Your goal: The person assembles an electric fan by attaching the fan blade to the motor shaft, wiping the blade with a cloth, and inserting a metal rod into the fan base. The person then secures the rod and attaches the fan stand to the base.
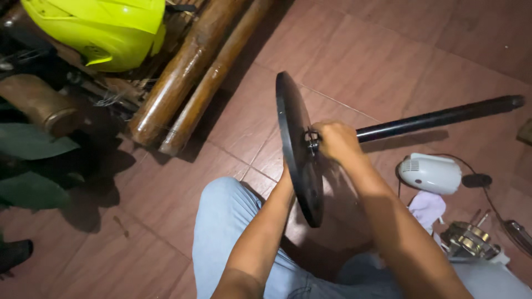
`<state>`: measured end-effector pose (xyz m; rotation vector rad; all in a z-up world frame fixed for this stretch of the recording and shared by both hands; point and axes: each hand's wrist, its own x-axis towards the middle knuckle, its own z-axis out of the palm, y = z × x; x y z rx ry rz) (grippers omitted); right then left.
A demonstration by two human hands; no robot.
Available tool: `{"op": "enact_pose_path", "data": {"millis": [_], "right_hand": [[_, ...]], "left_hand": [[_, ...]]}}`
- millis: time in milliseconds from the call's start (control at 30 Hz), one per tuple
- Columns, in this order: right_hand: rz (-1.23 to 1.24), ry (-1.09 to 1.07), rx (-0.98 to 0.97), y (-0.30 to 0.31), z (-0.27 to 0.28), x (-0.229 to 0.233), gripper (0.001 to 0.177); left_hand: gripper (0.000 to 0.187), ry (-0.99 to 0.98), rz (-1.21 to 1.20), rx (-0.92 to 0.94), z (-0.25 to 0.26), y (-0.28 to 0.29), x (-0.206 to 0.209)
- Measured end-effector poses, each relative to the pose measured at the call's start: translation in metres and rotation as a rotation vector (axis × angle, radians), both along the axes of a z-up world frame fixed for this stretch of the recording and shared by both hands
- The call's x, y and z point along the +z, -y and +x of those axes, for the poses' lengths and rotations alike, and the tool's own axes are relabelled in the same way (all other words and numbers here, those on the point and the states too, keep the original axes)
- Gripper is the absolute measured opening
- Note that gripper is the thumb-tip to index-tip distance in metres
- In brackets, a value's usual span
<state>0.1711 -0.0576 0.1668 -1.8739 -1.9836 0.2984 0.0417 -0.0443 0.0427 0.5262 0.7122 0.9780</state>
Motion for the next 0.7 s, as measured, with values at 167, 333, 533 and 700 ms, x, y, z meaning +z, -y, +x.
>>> {"op": "enact_pose_path", "data": {"millis": [167, 333, 533, 700], "right_hand": [[-0.111, -0.06, 0.035, 0.003, 0.022, 0.001, 0.033], [-0.161, 0.025, 0.026, -0.003, 0.025, -0.008, 0.032], [-0.222, -0.021, 0.042, -0.002, 0.037, -0.021, 0.036], [-0.231, -0.065, 0.04, -0.004, 0.04, -0.022, 0.034]], "left_hand": [[0.042, 0.046, -0.013, -0.092, -0.009, -0.005, -0.004], [0.046, 0.062, -0.031, -0.176, -0.023, -0.005, -0.017], [0.051, 0.103, -0.054, -0.381, -0.014, 0.021, -0.024], [0.056, 0.124, -0.062, -0.505, -0.026, 0.026, -0.021]]}}
